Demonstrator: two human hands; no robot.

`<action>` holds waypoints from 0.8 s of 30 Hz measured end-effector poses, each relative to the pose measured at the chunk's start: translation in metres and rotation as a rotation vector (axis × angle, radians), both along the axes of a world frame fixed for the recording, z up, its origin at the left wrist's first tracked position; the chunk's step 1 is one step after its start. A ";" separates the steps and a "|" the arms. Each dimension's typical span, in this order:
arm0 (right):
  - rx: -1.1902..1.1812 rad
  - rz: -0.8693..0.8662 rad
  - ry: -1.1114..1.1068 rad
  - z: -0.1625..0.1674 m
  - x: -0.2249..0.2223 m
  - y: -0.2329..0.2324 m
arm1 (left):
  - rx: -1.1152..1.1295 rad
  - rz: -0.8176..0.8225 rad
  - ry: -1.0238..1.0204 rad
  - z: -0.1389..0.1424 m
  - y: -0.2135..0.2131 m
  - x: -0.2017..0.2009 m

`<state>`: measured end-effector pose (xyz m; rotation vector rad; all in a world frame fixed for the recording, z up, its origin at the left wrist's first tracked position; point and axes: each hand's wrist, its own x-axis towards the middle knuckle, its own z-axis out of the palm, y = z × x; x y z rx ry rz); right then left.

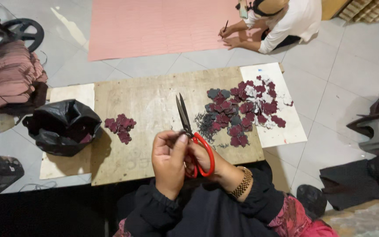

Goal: The person uses red-handled scissors to trim the edges of small maroon fabric pieces into flower-like shapes. They hold each piece in the left hand and cut with the right hand, placing finished pieces on a wooden board.

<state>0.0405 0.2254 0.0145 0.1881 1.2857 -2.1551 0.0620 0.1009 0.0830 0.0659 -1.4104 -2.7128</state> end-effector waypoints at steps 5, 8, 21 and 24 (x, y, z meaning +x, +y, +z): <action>-0.005 0.063 -0.201 -0.004 -0.016 0.018 | -0.038 -0.111 -0.054 -0.006 0.003 -0.006; 0.227 0.058 -0.126 -0.016 -0.025 0.033 | -0.088 -0.101 0.051 -0.009 -0.001 -0.015; 0.309 0.027 0.401 -0.032 -0.044 0.015 | -0.039 -0.153 0.027 -0.016 0.000 -0.009; 0.229 0.004 0.520 -0.034 -0.049 0.006 | -0.054 -0.147 0.052 -0.014 0.000 -0.003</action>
